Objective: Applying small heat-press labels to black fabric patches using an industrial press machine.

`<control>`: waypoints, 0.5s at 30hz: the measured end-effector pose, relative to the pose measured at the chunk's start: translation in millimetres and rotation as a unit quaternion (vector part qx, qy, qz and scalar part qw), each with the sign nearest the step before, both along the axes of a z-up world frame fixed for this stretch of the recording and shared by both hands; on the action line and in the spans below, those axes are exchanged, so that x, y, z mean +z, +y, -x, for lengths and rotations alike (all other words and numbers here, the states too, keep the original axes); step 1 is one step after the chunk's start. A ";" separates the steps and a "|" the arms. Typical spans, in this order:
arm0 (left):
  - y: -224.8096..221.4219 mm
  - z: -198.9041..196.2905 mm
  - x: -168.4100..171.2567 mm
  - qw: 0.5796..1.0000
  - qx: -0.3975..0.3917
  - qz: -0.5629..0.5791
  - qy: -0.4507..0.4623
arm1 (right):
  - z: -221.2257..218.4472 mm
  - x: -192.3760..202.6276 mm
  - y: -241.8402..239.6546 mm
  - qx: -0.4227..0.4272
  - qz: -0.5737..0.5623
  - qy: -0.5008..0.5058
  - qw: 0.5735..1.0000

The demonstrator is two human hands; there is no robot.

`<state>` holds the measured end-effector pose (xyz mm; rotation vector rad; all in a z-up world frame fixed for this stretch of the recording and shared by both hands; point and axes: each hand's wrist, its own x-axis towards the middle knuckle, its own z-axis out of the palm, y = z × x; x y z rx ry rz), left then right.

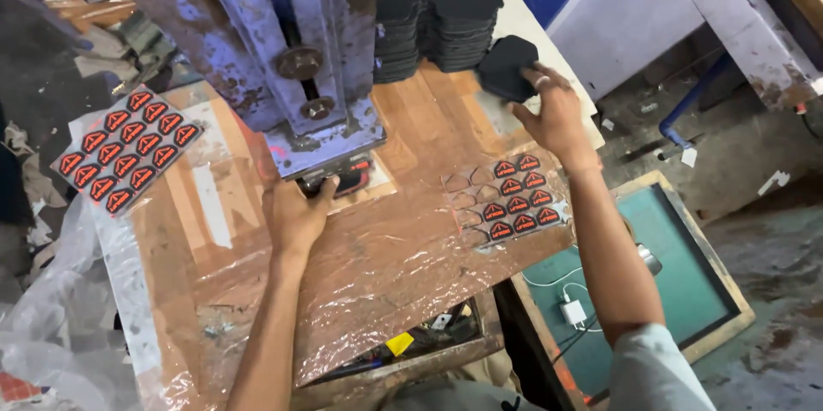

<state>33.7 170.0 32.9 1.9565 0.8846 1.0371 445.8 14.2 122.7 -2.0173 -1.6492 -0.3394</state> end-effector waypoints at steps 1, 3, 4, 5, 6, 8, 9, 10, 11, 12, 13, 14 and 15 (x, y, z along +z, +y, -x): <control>2.9 3.8 -11.4 0.996 0.012 -0.061 0.061 | -11.2 -8.9 9.2 0.005 0.029 0.035 0.999; 10.8 8.0 10.5 0.999 0.018 0.041 0.032 | -6.0 2.1 15.4 0.005 0.034 0.038 0.999; 9.0 11.3 19.6 0.988 0.011 0.152 0.005 | -1.8 5.0 11.2 -0.005 0.050 0.046 0.998; 1.6 20.0 27.3 0.988 0.015 0.152 0.006 | -5.2 11.0 11.2 -0.001 0.050 0.047 0.998; -7.4 33.0 35.0 0.970 -0.007 0.235 -0.059 | -5.0 12.9 10.2 -0.016 0.058 0.066 0.996; -28.6 65.8 51.6 0.942 -0.025 0.312 -0.119 | 20.5 23.6 0.2 -0.027 0.065 0.090 0.993; -40.6 86.4 60.6 0.966 0.022 0.254 -0.043 | 46.1 32.8 -8.8 -0.036 -0.020 0.040 0.998; -54.5 105.3 68.2 0.978 0.073 0.195 0.031 | 69.4 43.8 -15.5 -0.038 -0.103 -0.013 0.994; -55.7 125.9 72.9 0.977 0.081 0.194 0.032 | 86.6 -4.9 -33.4 -0.031 -0.104 -0.010 0.994; -61.8 147.3 76.9 0.953 0.137 0.208 0.172 | 103.3 -49.3 -62.2 -0.008 -0.006 -0.097 0.995; -68.7 168.5 80.8 0.906 0.190 0.218 0.309 | 118.5 -88.4 -99.8 0.018 0.090 -0.184 0.979; -71.4 183.7 86.3 0.903 0.196 0.222 0.310 | 164.0 -63.8 -84.6 0.025 0.091 -0.182 0.979; -74.6 198.8 91.9 0.858 0.229 0.222 0.402 | 211.0 -37.7 -82.4 0.132 0.109 -0.108 0.979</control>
